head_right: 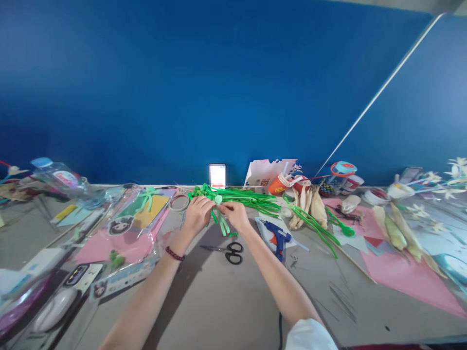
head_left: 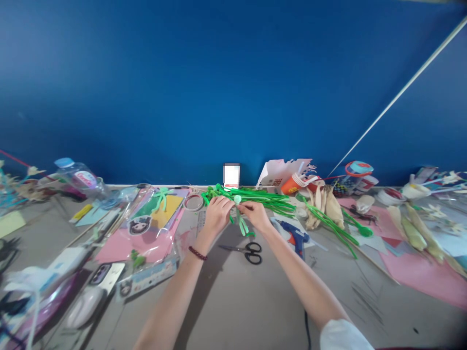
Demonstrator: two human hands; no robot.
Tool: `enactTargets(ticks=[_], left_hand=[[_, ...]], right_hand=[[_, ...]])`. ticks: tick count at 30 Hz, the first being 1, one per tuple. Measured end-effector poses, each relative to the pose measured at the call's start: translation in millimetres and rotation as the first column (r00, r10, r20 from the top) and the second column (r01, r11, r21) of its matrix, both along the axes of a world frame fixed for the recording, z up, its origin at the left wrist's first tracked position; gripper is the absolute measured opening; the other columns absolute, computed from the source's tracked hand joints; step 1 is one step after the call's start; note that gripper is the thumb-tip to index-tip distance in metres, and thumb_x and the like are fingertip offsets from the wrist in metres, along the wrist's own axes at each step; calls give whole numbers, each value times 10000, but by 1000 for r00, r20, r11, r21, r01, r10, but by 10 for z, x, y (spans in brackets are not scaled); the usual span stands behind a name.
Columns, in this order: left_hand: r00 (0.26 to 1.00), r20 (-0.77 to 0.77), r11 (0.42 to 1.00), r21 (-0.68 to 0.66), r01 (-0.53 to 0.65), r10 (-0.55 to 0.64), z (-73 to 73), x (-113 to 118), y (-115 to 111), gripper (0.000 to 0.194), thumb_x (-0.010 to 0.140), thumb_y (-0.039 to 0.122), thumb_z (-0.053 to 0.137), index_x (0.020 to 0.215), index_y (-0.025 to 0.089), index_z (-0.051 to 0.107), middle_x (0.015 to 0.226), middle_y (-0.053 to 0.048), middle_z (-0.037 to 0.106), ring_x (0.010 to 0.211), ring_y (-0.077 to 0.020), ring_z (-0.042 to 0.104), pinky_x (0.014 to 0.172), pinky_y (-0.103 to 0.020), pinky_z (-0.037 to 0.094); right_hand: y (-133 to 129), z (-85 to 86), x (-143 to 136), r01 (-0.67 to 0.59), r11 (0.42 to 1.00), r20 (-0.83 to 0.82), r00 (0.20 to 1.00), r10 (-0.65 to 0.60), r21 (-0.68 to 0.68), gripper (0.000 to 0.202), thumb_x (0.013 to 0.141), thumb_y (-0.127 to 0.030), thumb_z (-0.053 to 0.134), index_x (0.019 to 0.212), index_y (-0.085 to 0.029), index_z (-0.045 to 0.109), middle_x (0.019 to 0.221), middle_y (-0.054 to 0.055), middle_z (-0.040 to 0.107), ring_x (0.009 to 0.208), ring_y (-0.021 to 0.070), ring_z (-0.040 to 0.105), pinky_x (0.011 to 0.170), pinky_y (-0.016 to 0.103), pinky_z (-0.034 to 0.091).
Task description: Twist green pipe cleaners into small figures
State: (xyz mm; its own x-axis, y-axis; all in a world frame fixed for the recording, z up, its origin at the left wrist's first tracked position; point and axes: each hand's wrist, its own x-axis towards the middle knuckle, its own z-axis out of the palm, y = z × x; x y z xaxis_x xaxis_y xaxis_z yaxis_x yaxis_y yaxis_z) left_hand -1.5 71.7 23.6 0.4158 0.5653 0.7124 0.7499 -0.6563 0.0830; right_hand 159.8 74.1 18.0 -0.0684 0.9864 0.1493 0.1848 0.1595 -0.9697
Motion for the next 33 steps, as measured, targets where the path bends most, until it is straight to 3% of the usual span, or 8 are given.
enactTargets(ticks=[7, 15, 18, 20, 24, 27, 30, 33], left_hand=[[976, 172, 978, -180, -102, 134, -47, 127, -51, 162, 859, 225, 517, 755, 181, 633, 733, -52, 637, 738, -188, 566, 670, -297, 371], [841, 484, 939, -335, -79, 243, -107, 302, -140, 149, 810, 233, 533, 711, 178, 629, 709, -40, 648, 668, -157, 569, 660, -271, 409], [734, 618, 861, -501, 90, 283, -103, 313, -115, 187, 781, 294, 551, 655, 175, 622, 639, -16, 623, 578, -137, 534, 575, -254, 397], [628, 717, 763, -578, 290, 304, -89, 279, -71, 233, 753, 359, 578, 623, 170, 618, 589, -1, 599, 548, -132, 517, 536, -246, 390], [423, 827, 553, -562, 615, 371, -39, 166, 8, 312, 731, 438, 585, 615, 152, 633, 628, -31, 625, 613, -158, 560, 590, -270, 445], [426, 827, 457, -559, 692, 367, -8, 111, 20, 302, 710, 445, 629, 682, 148, 678, 689, -46, 649, 645, -157, 567, 617, -274, 460], [488, 797, 465, -604, 647, 356, -4, 96, 13, 269, 643, 421, 714, 694, 158, 696, 646, -16, 630, 599, -125, 529, 583, -244, 431], [474, 792, 463, -610, 644, 384, -13, 99, 14, 264, 619, 413, 736, 685, 159, 699, 678, -19, 642, 605, -114, 528, 584, -234, 425]], right_hand=[[-7, -10, 7, 109, 976, 154, 978, -139, 188, 293, 728, -437, 598, 648, -170, 688, 666, 32, 649, 630, 168, 552, 606, 263, 407], [-56, -159, -134, 239, 970, -151, 962, -228, 54, 260, 693, -410, 634, 719, -164, 715, 722, 46, 681, 697, 186, 585, 690, 301, 447], [-30, -186, -143, 179, 978, -317, 926, -204, -106, 265, 638, -406, 693, 748, -167, 726, 743, 38, 686, 692, 174, 580, 696, 303, 452], [-9, -162, -127, 94, 975, -399, 901, -170, -202, 303, 604, -426, 721, 762, -167, 728, 727, 32, 680, 665, 165, 574, 688, 303, 455], [5, -83, -89, -113, 958, -493, 869, -32, -263, 366, 593, -503, 724, 743, -169, 722, 715, 45, 677, 677, 178, 591, 709, 317, 470], [-4, -53, -68, -143, 957, -477, 879, 5, -254, 367, 603, -512, 724, 741, -172, 719, 714, 43, 672, 676, 171, 591, 713, 309, 467], [-1, -40, -38, -109, 962, -435, 900, -11, -250, 347, 586, -482, 749, 729, -168, 713, 705, 27, 665, 651, 145, 573, 694, 287, 453], [20, -12, 9, -169, 947, -467, 884, 22, -275, 380, 623, -510, 718, 744, -149, 706, 713, 41, 669, 655, 147, 582, 701, 295, 451]])
